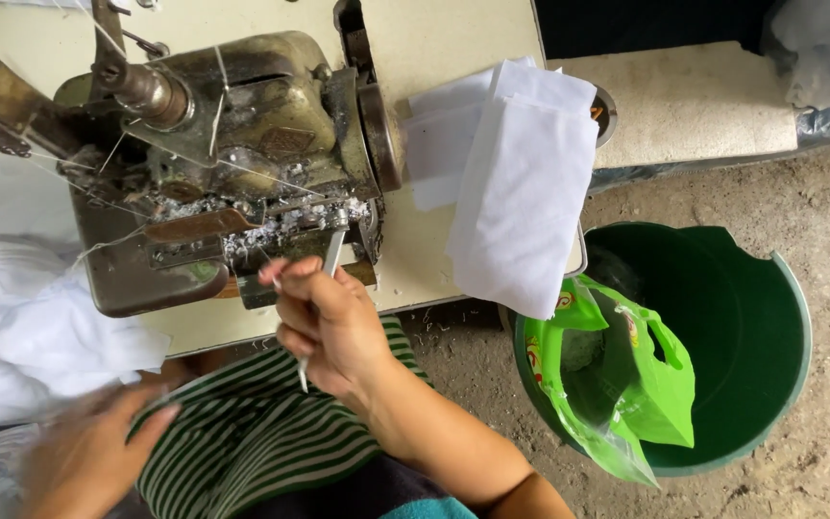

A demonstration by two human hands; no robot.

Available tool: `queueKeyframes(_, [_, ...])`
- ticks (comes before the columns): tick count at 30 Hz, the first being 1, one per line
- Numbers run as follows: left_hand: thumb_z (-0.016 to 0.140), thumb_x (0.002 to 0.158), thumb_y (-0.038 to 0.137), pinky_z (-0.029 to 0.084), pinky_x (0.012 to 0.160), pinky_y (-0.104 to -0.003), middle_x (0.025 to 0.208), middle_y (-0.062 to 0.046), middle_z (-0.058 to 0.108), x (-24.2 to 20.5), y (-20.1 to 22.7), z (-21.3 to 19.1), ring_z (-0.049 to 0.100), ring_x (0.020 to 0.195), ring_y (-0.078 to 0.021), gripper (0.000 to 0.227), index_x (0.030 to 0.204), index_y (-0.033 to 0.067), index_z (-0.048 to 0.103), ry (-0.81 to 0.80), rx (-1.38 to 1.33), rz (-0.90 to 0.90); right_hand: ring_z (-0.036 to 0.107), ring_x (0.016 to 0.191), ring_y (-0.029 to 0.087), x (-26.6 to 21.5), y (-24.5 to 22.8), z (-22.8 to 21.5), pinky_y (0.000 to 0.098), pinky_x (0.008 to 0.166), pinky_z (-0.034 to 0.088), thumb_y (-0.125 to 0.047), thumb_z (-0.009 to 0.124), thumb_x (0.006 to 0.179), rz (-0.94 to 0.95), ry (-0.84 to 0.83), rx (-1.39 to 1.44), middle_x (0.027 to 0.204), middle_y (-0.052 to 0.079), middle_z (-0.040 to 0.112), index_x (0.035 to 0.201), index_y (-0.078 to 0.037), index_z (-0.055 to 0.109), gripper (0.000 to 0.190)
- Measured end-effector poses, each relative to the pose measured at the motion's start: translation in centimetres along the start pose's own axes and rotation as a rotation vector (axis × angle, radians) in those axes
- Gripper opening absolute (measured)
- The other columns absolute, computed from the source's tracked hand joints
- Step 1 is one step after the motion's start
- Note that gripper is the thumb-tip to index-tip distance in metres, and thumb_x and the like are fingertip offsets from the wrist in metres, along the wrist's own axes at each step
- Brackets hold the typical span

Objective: The person threads an industrial sewing machine using a pair of tweezers to pull the thread through various guides and needles.

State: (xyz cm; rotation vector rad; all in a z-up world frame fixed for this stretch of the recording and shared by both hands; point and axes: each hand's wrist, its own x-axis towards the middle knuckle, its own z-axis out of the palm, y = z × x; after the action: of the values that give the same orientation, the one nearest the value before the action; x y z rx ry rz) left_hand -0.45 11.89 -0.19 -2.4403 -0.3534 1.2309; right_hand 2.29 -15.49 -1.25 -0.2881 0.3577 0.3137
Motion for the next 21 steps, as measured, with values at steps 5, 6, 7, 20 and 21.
queueKeyframes(5, [0.053, 0.091, 0.054, 0.051, 0.096, -0.034, 0.108, 0.007, 0.082, -1.6, -0.3, 1.4, 0.075, 0.098, -0.02, 0.036, 0.098, 0.0333, 0.082, 0.284, -0.356, 0.131, 0.031, 0.046, 0.004, -3.9, 1.2, -3.7, 0.0201, 0.034, 0.027, 0.004, 0.052, 0.094, -0.013, -0.246, 0.061, 0.099, 0.01, 0.069, 0.08, -0.005, 0.062, 0.019])
queueKeyframes(6, [0.075, 0.084, 0.036, 0.053, 0.093, -0.041, 0.112, 0.005, 0.079, -1.4, 0.2, 2.6, 0.073, 0.09, -0.0267, 0.023, 0.103, 0.0238, 0.077, 0.599, -0.593, 0.358, 0.031, 0.045, 0.004, -4.5, 1.2, -4.1, 0.0197, 0.033, 0.024, 0.007, 0.054, 0.091, -0.01, -0.322, 0.051, 0.098, 0.011, 0.069, 0.084, -0.004, 0.068, 0.019])
queueKeyframes(7, [0.075, 0.084, 0.036, 0.053, 0.093, -0.041, 0.112, 0.005, 0.079, -3.7, 1.8, 0.8, 0.073, 0.09, -0.0267, 0.023, 0.103, 0.0238, 0.077, 0.604, -0.604, 0.355, 0.031, 0.045, 0.004, -5.3, 1.6, -4.6, 0.0197, 0.033, 0.024, 0.007, 0.054, 0.091, -0.006, -0.328, 0.041, 0.098, 0.011, 0.069, 0.084, -0.004, 0.068, 0.019])
queueKeyframes(20, [0.063, 0.097, 0.007, 0.06, 0.086, -0.042, 0.101, -0.014, 0.072, -5.4, 10.2, -2.8, 0.067, 0.089, -0.023, 0.027, 0.123, 0.0018, 0.07, -0.285, -2.236, 0.752, 0.053, 0.076, 0.012, -12.0, 1.6, -4.7, 0.0247, 0.063, 0.043, -0.004, 0.068, 0.096, -0.487, -0.264, -1.154, 0.094, 0.005, 0.061, 0.089, -0.009, 0.064, 0.009])
queueKeyframes(21, [0.063, 0.098, 0.006, 0.061, 0.077, -0.036, 0.098, -0.015, 0.071, -5.5, 10.2, -3.0, 0.066, 0.081, -0.0204, 0.026, 0.123, -0.0006, 0.07, -0.176, -2.22, 0.786, 0.051, 0.076, 0.01, -12.1, 1.6, -3.9, 0.0239, 0.062, 0.04, -0.007, 0.067, 0.098, -0.525, -0.223, -1.258, 0.094, 0.003, 0.06, 0.093, -0.009, 0.067, 0.006])
